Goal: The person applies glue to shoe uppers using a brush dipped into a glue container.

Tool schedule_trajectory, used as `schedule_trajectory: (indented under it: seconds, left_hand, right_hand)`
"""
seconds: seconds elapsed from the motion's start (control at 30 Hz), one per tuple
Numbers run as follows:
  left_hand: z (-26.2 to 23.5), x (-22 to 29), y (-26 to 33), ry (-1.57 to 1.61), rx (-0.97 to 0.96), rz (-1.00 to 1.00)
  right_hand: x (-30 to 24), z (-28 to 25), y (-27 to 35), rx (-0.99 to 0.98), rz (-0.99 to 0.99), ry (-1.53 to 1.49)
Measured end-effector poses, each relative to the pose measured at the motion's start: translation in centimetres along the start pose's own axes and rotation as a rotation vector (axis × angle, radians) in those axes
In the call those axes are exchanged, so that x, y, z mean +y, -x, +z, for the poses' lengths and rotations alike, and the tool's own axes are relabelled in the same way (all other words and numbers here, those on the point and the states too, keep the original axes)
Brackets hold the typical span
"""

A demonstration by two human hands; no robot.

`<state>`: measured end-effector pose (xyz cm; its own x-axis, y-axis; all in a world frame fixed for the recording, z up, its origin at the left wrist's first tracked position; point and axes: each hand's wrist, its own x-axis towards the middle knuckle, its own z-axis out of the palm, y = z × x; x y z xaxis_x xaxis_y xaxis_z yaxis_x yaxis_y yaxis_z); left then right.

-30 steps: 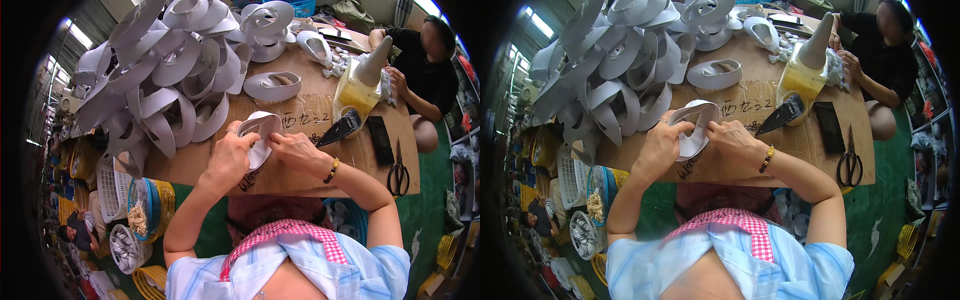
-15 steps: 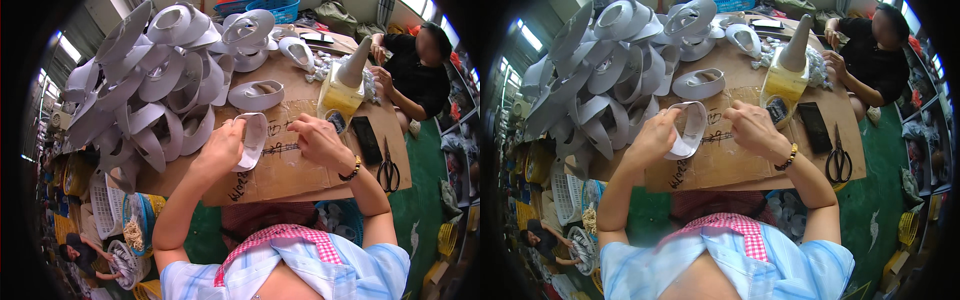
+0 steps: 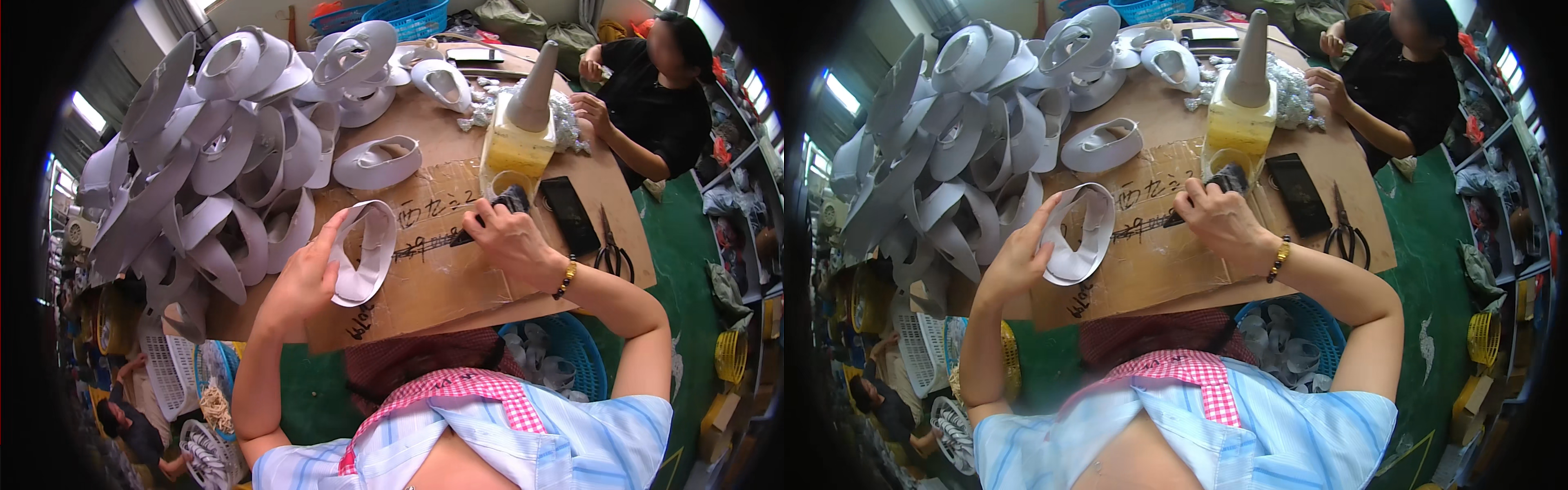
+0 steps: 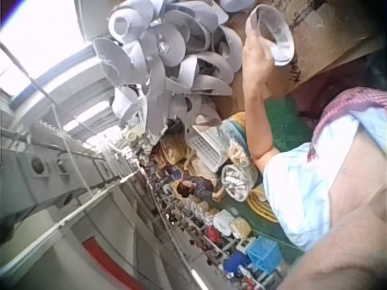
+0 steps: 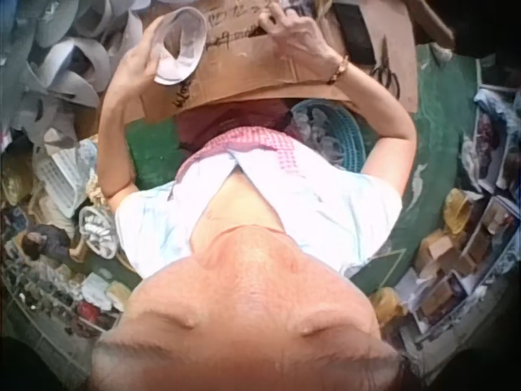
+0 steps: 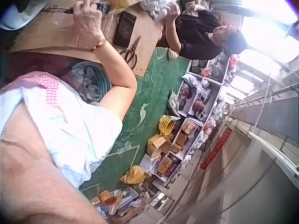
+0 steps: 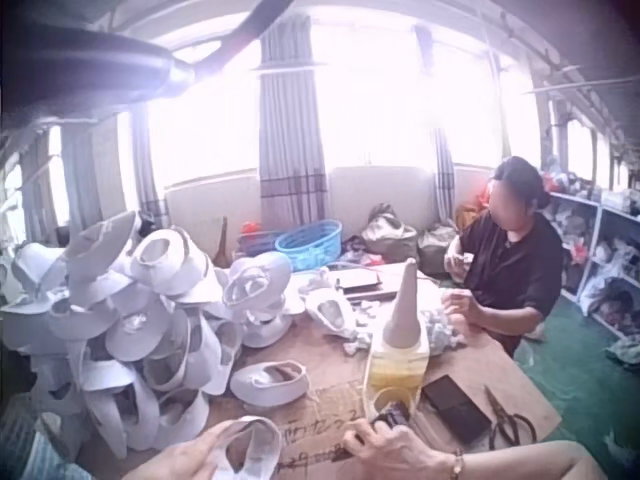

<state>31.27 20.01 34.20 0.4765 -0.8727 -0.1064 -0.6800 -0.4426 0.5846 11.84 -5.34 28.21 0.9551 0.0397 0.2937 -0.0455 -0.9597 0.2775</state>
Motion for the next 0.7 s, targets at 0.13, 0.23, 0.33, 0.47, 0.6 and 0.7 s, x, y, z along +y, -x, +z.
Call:
schedule_trajectory:
  seconds: [0.13, 0.23, 0.33, 0.47, 0.6, 0.7]
  left_hand:
    - [-0.5, -1.8, 0.3, 0.175, -0.093, -0.064]
    - [-0.1, -3.5, 1.0, 0.344, -0.040, 0.063]
    - [0.1, -4.4, 1.6, 0.470, -0.032, 0.059]
    - [0.2, -5.4, 1.6, 0.575, -0.061, 0.050]
    - [0.5, -5.7, 1.8, 0.681, -0.086, 0.044]
    - [0.7, -5.4, 1.9, 0.612, -0.043, 0.067]
  right_hand:
    - [0.4, -3.2, 0.7, 0.201, 0.159, -0.218]
    - [2.8, -2.9, 2.6, 0.342, 0.525, -0.598]
    - [3.8, -1.8, 5.1, 0.347, 0.735, -1.445]
    - [-2.6, -0.6, 0.2, 0.165, 0.624, -2.044]
    - [-8.0, 1.8, -6.5, 0.027, 0.414, -2.120]
    - [-9.5, 2.5, -8.1, 0.086, 0.341, -2.092]
